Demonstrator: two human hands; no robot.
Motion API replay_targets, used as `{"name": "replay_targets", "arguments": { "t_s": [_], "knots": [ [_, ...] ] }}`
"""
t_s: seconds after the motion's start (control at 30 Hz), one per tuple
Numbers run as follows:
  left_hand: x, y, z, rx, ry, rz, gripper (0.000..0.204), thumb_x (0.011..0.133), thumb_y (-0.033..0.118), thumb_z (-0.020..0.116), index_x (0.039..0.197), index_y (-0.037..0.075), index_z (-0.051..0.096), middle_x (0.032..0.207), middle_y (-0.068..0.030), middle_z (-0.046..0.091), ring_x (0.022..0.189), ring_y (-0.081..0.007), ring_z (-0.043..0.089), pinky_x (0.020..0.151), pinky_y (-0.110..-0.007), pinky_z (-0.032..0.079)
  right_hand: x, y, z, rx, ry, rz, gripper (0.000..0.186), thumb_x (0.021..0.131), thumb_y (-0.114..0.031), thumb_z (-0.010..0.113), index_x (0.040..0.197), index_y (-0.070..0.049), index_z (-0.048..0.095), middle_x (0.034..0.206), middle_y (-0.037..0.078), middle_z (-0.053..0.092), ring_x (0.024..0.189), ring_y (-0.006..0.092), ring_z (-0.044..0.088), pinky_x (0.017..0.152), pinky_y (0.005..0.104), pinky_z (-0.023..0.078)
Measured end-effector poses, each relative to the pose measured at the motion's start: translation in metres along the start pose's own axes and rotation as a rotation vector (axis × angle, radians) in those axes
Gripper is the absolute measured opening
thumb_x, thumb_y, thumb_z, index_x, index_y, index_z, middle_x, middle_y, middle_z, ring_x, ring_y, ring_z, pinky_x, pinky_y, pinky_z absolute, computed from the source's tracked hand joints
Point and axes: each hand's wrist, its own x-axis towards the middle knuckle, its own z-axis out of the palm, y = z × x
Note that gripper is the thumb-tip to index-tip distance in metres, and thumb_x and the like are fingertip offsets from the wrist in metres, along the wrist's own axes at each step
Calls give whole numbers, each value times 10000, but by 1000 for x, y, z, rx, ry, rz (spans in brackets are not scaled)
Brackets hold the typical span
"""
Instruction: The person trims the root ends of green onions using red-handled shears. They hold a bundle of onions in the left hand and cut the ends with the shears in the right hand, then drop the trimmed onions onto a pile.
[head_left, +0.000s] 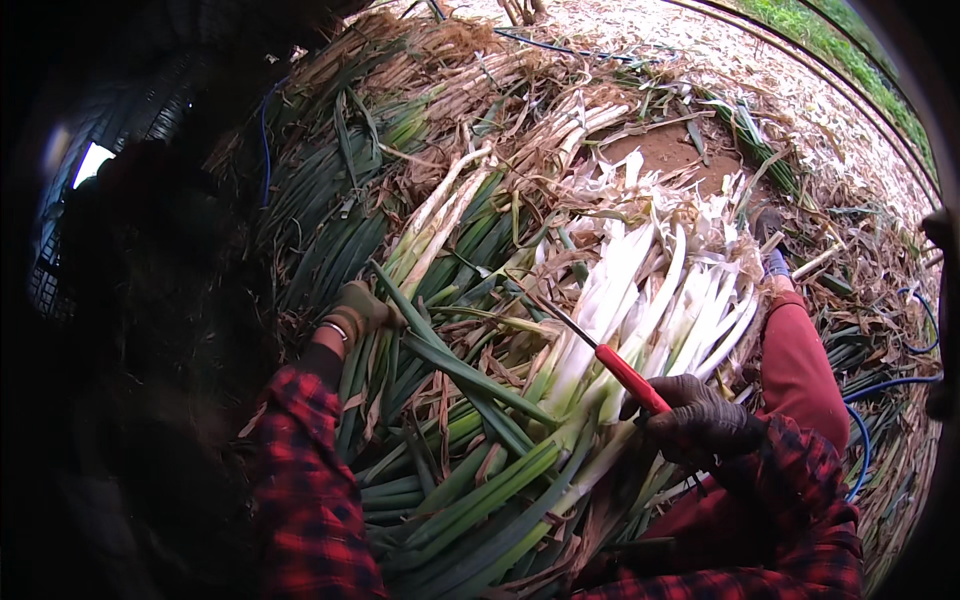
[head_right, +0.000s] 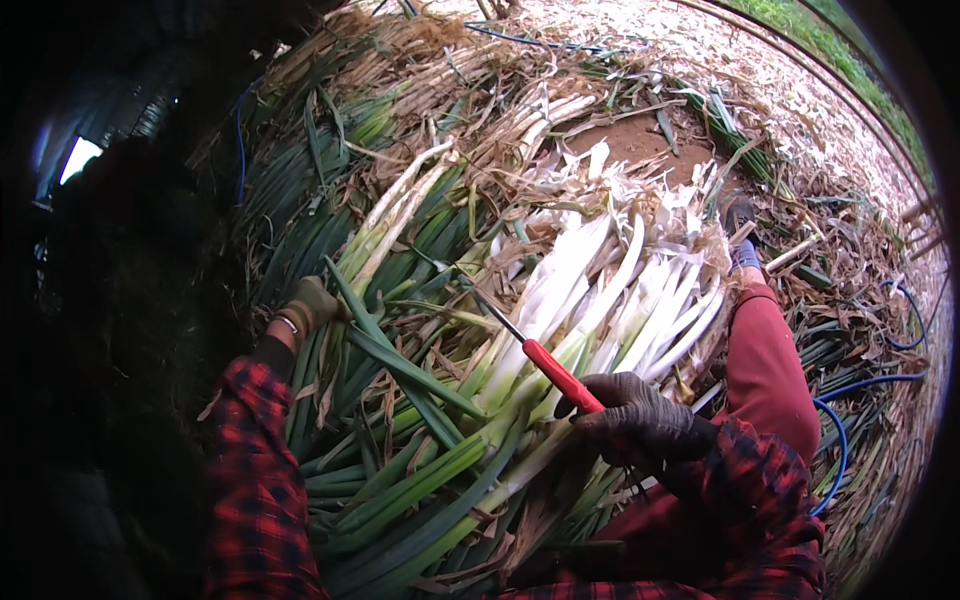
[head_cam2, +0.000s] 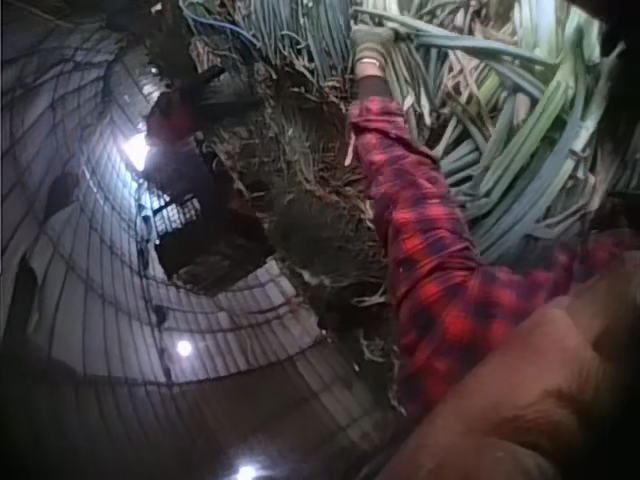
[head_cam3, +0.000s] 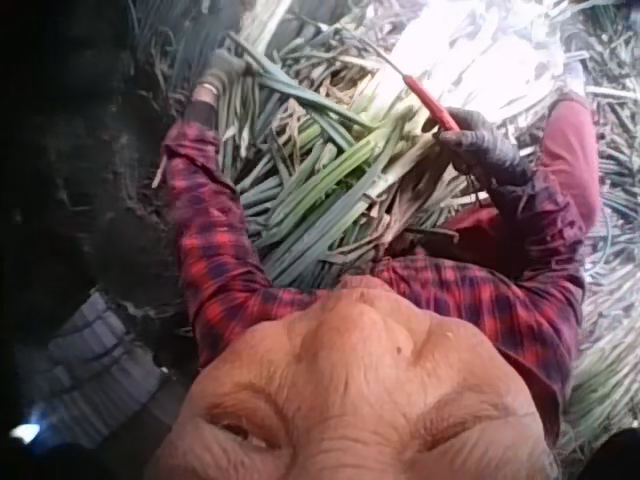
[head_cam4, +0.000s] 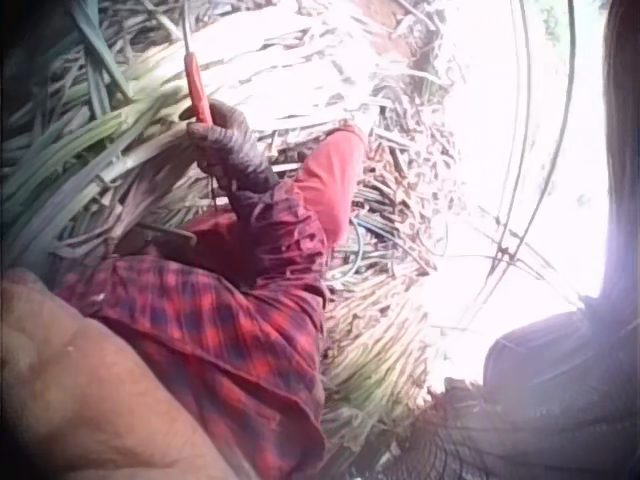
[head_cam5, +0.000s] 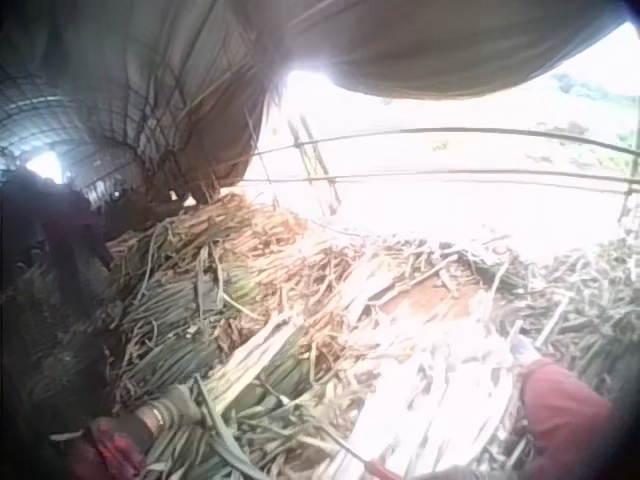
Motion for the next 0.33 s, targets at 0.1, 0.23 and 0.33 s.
{"name": "replay_targets", "arguments": {
  "t_s": [0.1, 0.23, 0.33],
  "knots": [
    [-87, -16, -40, -57, 328, 298, 908, 544, 374, 935, 1287, -30, 605, 1207, -196, 682, 1096, -248, 659, 945, -335, 526, -4, 12, 3, -41, -1, -68, 365, 885, -220, 737, 1158, -29, 591, 690, -9, 529, 474, 89, 499, 430, 254, 407],
    [-189, 20, -73, -465, 6, 702, 775, 569, 351, 918, 1200, -23, 668, 1051, -118, 746, 955, -229, 712, 931, -323, 529, -43, 21, 8, -119, 188, -165, 351, 898, -245, 725, 1131, -17, 595, 695, 7, 533, 472, 105, 507, 421, 267, 410],
    [-292, 36, -98, -360, -67, 707, 713, 668, 314, 866, 1275, 8, 651, 1079, -139, 739, 978, -230, 708, 930, -338, 531, -47, 55, 10, 21, 186, -243, 401, 910, -275, 720, 1191, -24, 582, 690, 13, 536, 478, 128, 519, 424, 287, 425]
  ]
}}
